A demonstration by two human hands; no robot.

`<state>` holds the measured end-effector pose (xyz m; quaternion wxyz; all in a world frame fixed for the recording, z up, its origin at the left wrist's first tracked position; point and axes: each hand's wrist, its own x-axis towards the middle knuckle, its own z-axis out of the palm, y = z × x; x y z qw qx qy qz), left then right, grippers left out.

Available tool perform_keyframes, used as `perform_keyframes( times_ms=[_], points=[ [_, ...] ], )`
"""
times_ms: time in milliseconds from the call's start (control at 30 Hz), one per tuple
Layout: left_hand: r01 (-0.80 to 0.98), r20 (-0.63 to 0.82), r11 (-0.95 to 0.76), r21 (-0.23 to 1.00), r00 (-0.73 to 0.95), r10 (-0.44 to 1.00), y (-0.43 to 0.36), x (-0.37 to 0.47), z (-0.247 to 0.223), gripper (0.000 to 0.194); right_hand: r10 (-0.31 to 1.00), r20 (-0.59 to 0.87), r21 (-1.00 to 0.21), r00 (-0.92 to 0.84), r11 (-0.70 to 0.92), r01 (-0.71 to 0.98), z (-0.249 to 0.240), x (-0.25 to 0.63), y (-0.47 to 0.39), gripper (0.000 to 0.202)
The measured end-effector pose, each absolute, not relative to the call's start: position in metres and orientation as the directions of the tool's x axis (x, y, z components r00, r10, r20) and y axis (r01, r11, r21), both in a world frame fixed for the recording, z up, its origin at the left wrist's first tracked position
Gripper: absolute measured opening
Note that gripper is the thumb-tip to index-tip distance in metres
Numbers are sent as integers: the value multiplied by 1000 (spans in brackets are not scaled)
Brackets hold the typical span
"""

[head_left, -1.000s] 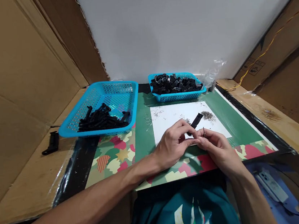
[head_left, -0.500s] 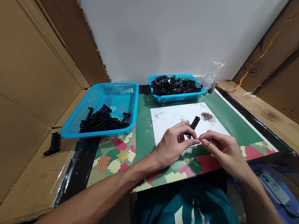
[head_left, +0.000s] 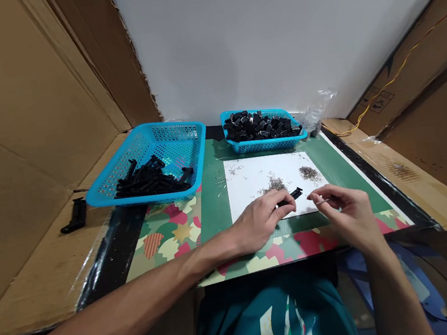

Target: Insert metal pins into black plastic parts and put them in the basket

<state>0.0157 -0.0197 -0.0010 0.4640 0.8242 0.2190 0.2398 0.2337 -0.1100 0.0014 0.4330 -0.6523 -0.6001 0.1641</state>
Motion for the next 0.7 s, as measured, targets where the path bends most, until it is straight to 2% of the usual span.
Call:
perform_keyframes(
  times_ms=[133,200,333,700],
  points=[
    [277,105,-517,810,799,593,-24,16,-6,46,979,136,-746,154,-1,666,0,241,-107,31],
    [270,130,-541,797,798,589,-24,17,-9,46,988,66,-741,139,-45,670,-2,242,-106,30],
    [218,174,-577,787,819,547,-23,18,-13,35,989,65,-729,133,-44,683,-5,240,-106,28],
    [282,156,-634,720,825,543,-25,19,-17,38,988,20,-661,151,-100,744,-3,233,-107,27]
  ],
)
